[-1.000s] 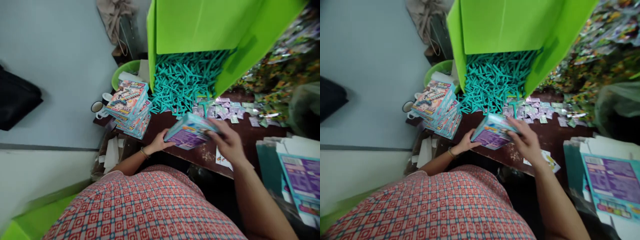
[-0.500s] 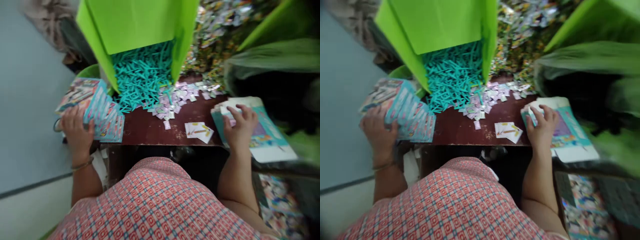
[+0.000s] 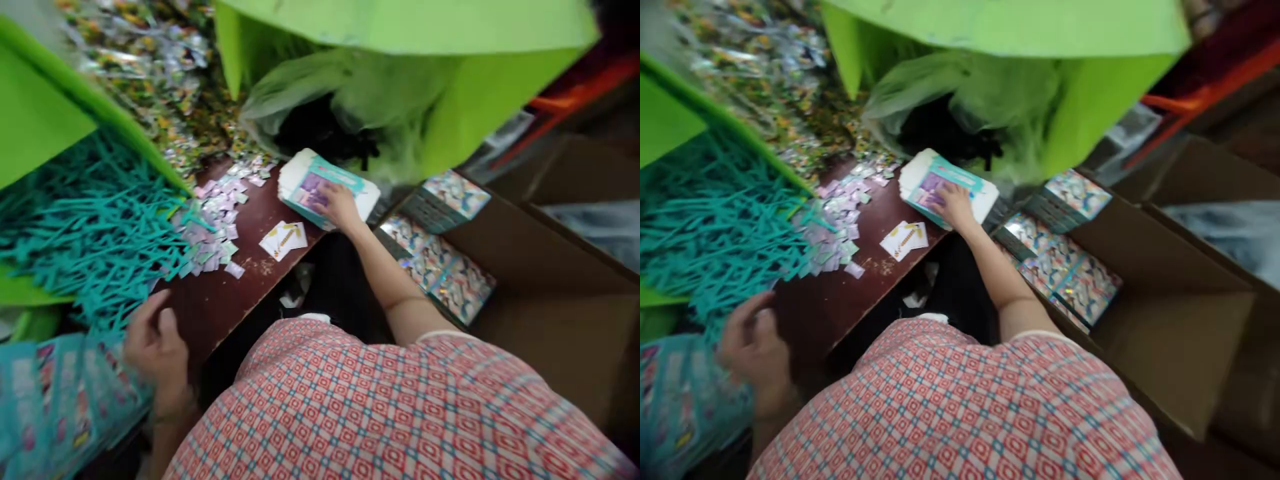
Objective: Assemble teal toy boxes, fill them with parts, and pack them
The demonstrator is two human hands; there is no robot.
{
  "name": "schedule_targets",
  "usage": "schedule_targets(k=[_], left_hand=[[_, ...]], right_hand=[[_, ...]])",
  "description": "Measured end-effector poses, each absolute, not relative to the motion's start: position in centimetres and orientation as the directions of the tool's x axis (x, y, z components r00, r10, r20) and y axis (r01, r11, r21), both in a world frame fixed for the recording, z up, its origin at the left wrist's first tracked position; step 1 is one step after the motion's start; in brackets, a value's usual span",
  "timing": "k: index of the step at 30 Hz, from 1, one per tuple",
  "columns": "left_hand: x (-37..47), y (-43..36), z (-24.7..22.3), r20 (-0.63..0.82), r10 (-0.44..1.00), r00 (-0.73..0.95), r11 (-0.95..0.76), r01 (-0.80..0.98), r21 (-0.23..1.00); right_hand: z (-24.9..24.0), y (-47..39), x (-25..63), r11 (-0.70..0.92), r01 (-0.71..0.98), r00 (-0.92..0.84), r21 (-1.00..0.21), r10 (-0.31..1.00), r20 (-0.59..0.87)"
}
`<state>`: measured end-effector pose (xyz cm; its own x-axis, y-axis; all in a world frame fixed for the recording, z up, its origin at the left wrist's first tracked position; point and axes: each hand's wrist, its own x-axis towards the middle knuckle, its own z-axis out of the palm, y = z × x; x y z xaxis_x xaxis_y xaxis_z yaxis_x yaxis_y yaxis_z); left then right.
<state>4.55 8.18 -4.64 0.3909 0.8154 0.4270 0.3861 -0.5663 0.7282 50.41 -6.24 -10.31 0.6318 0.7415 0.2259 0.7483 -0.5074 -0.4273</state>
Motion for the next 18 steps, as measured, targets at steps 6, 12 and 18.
schedule_targets(k=[6,12,18], left_hand=[[17.0,6.4,-9.9,0.089,0.648,0.757,-0.498,0.333,0.801],[22.0,5.6,-12.6,-0.053,0.560,0.827,-0.407,0.330,0.851],[23.9,6.9,-11.9,-0.010,0.625,0.781,-0.179,0.156,0.971]], right_hand=[[-7.2,-6.3,55.4,-0.794,0.502,0.845,-0.343,0.534,-0.001],[-4.3,-5.9,57.8,-0.818,0.296,0.876,-0.494,0.438,-0.200],[-0.7,-7.8,53.8,-0.447,0.437,0.748,-0.781,0.663,0.040]])
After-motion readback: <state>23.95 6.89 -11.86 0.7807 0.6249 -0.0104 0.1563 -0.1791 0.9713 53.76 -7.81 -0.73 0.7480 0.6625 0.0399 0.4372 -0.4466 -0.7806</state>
